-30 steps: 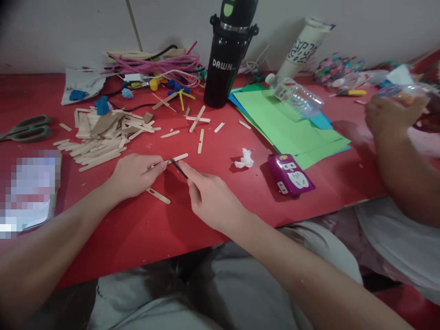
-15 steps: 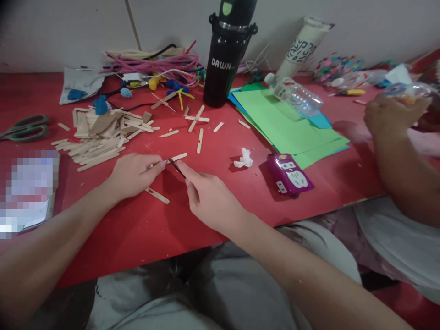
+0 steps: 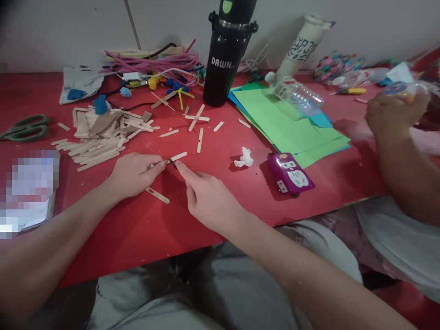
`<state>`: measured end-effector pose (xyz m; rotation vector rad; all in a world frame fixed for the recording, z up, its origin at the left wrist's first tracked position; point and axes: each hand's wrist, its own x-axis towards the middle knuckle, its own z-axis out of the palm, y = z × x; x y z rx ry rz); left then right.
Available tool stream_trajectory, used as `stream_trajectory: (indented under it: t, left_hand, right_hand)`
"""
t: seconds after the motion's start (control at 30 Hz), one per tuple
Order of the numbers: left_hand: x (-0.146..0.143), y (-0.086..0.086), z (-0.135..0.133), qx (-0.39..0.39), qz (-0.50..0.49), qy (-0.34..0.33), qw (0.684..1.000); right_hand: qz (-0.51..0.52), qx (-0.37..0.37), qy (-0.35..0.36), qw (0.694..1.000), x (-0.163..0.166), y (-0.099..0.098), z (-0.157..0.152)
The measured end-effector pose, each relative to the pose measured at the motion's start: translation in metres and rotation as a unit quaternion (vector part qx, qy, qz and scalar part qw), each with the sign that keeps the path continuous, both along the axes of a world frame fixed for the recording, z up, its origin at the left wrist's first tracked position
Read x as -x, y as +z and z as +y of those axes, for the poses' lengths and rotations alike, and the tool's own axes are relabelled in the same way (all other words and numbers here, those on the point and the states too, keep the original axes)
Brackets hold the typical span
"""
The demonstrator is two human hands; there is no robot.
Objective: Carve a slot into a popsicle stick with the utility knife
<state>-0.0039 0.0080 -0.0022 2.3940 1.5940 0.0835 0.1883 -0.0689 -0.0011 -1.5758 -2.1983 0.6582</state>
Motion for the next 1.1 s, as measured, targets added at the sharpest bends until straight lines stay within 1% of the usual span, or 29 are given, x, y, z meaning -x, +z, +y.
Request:
stream_trajectory:
  t: [0.2, 0.53, 0.73, 0.93, 1.1]
  left_hand:
    - [0.0003, 0.0012, 0.0, 0.008, 0.004, -0.008, 1.0]
    - [0.0002, 0.0011, -0.0007, 0.008, 0.01, -0.002, 1.0]
    - [0.0002, -0.0011, -0.0009, -0.006, 0.008, -0.002, 1.0]
    - [0.0011, -0.0014, 0.0, -0.004, 0.004, -0.001, 1.0]
    - [0.0008, -0.0018, 0.0001, -0.001, -0.007, 0.004, 1.0]
  right_hand:
    - [-0.008, 0.007, -0.007, 1.0, 0.0016, 0.0029, -0.0008]
    - [-0.008, 0.003, -0.007, 1.0, 0.001, 0.0005, -0.0018]
    - [-0.013, 0.015, -0.012, 1.0, 0.0004, 0.0044, -0.0017]
    - [0.025, 0.008, -0.007, 1.0, -0.0023, 0.004, -0.0023]
    - [0.031, 0.006, -0.013, 0.999, -0.0034, 0.0031, -0.0028]
